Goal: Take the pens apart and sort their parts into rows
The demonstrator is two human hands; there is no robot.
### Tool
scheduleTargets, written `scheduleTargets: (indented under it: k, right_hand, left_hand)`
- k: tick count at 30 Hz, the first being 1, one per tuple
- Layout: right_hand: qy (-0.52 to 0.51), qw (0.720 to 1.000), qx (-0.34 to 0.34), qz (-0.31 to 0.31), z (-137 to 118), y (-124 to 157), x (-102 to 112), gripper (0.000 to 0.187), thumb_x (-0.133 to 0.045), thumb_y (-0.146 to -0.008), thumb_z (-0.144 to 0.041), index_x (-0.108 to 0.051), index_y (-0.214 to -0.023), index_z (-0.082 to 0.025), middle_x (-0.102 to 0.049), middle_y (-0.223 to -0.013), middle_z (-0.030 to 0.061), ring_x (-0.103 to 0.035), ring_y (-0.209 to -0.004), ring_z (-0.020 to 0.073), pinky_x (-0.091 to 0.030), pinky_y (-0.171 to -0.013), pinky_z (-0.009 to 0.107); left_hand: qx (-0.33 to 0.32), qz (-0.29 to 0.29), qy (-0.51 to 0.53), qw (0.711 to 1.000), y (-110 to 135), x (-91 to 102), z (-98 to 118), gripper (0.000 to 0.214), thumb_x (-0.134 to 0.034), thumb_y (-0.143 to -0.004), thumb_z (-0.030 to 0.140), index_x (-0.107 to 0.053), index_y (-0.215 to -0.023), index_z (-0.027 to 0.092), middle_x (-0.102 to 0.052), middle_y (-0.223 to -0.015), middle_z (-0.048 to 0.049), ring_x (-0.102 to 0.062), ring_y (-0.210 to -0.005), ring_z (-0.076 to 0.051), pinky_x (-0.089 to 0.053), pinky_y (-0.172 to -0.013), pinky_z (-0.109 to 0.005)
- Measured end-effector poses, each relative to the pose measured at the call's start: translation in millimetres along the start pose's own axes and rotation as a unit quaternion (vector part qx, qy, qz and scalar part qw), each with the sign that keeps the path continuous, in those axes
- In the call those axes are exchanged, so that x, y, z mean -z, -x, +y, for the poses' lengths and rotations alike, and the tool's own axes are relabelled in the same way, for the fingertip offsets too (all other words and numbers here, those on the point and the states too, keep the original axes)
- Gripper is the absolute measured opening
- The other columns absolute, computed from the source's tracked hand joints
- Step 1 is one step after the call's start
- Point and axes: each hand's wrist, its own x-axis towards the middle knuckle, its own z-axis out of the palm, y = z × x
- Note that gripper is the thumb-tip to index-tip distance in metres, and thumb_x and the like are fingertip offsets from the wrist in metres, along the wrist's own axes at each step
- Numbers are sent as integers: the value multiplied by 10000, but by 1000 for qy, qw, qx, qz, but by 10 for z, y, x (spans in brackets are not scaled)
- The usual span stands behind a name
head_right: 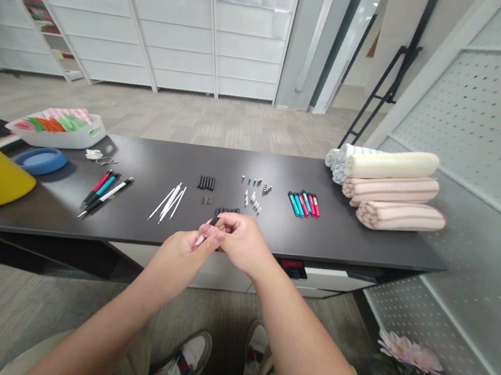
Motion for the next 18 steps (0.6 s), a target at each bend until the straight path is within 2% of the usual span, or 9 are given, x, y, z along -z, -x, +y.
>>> scheduleTargets:
  k: [5, 10, 18]
  right_hand:
    - [4, 1000, -3, 8, -6, 1, -1, 424, -913, -696, -506, -652, -650, -173, -695, -722, 11, -548, -624, 122, -419, -588, 252]
    - [6, 1000, -10, 10, -25, 12, -3, 433, -915, -679, -541, -686, -681, -173, -691, -718, 15, -560, -634, 133, -441, -603, 262]
    - [22, 1000, -14, 2, -38, 23, 20, 477, -881, -704, -606, -681, -700, -172, -675, -709, 14, -517, -597, 116, -407, -567, 255]
  left_hand:
    - [1, 2, 4, 1000, 7, -19, -18, 592, -440, -947, 731, -278, -669, 234, -247, -622, 42, -243, -590, -126, -147, -558, -313]
    - [7, -2, 18, 1000, 24, -33, -22, 582, -464, -948, 710, -307, -661, 228, -254, -624, 41, -239, -593, -122, -138, -553, -310]
    - [8, -40, 48, 998, 55, -7, -29, 618, -420, -954, 765, -290, -677, 228, -234, -641, 43, -221, -595, -118, -123, -539, -306]
